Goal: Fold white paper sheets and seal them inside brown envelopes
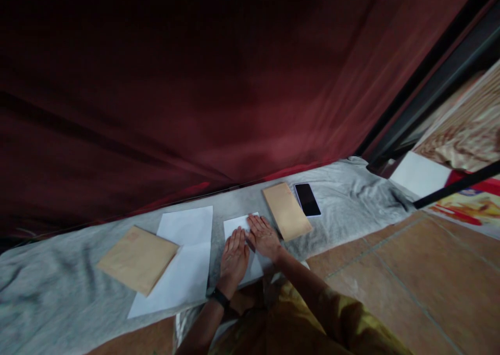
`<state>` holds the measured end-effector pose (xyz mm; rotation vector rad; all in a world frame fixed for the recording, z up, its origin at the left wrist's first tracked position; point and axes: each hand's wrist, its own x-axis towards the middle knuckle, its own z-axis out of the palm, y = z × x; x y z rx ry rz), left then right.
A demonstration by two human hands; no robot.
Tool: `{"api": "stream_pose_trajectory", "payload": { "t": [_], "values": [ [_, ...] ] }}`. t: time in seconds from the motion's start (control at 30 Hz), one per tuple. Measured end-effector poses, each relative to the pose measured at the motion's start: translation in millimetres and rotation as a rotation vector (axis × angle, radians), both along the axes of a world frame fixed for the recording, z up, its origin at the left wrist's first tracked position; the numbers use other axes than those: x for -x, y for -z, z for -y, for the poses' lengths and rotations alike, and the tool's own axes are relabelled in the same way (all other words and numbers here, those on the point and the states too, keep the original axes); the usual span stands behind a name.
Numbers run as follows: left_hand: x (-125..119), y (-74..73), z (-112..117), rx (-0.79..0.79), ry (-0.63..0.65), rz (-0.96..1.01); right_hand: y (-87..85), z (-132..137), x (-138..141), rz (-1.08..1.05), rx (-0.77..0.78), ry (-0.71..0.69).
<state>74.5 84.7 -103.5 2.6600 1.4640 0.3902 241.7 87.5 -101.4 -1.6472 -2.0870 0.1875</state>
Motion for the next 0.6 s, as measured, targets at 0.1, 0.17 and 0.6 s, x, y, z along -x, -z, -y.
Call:
{"api": "stream_pose_trajectory", "payload": {
  "t": [0.1, 0.17, 0.6],
  "values": [
    [-5, -0.5, -14, 0.009, 0.019, 0.005, -0.1, 0, 1, 0.046, -0.001, 0.001],
    [-8, -1.2, -23, 0.000, 0.053, -0.005, -0.9, 0, 2, 0.084, 0.001, 0.011],
    [18, 9.1, -46, -0.138, -0.051, -0.024, 2.9, -1, 3, 0.113, -0.041, 0.081]
  ]
}}
